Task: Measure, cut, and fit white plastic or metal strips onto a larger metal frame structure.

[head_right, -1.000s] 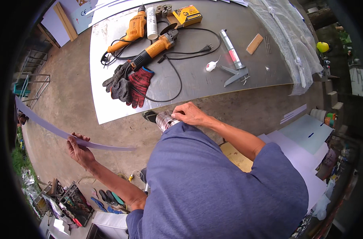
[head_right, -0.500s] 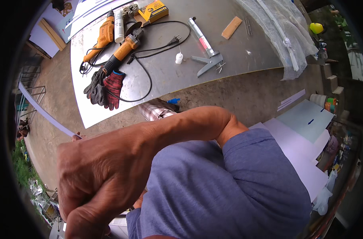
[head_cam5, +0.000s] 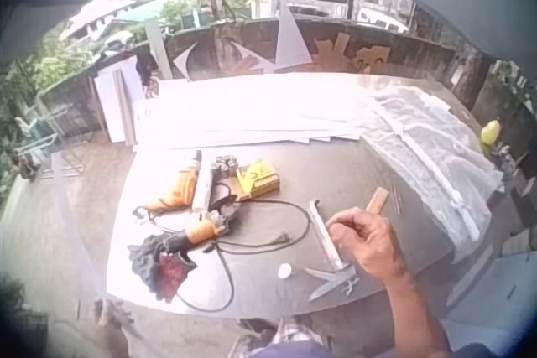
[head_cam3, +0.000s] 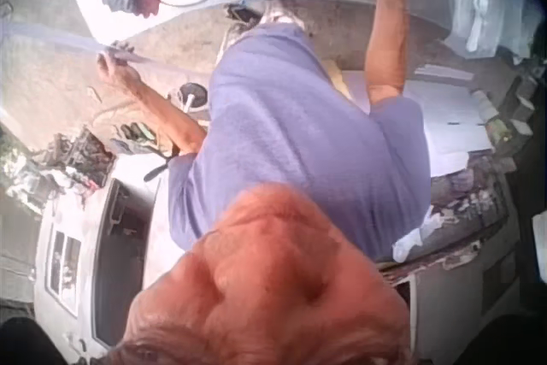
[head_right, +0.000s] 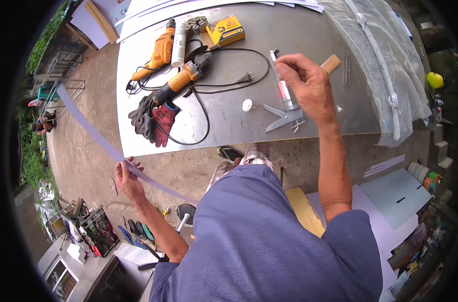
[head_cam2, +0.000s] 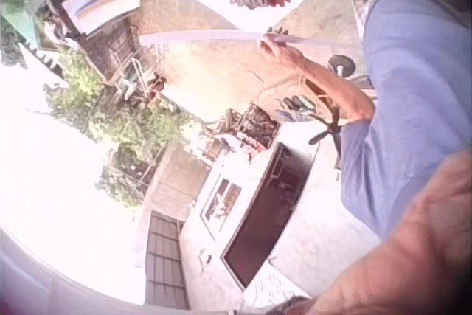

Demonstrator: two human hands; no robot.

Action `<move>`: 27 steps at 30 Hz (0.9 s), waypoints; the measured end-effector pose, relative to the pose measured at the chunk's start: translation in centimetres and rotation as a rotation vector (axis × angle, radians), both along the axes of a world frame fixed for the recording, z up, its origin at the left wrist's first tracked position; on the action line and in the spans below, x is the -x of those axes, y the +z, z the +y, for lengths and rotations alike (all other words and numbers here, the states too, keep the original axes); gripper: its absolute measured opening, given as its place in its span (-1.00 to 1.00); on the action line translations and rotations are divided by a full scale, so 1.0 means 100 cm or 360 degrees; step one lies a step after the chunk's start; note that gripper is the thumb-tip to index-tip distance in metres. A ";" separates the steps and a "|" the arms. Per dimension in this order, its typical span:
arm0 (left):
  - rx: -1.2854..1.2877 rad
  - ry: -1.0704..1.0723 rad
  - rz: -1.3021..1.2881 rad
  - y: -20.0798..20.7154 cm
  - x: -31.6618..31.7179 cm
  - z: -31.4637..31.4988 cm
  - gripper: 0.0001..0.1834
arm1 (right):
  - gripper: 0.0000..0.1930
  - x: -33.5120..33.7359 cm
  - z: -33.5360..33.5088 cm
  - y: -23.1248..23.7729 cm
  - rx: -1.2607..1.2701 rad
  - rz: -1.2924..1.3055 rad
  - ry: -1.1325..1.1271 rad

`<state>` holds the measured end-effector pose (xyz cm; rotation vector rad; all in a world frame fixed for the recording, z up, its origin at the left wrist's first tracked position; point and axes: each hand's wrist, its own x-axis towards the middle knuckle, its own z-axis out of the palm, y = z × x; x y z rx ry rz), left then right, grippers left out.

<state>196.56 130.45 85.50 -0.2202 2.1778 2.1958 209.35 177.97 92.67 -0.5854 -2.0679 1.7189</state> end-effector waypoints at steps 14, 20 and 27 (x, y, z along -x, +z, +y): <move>0.0123 0.0288 -0.0111 -0.006 -0.011 0.015 -0.71 | -0.77 0.001 0.145 -0.131 -0.0579 -0.0655 -0.0245; 0.0170 0.0218 -0.0232 -0.025 -0.004 -0.006 -0.73 | -0.78 0.080 0.103 -0.114 -0.0721 -0.0539 0.0012; 0.0010 0.0107 -0.0346 -0.050 0.005 -0.038 -0.76 | -0.77 0.201 0.047 -0.105 -0.1191 -0.0487 0.0420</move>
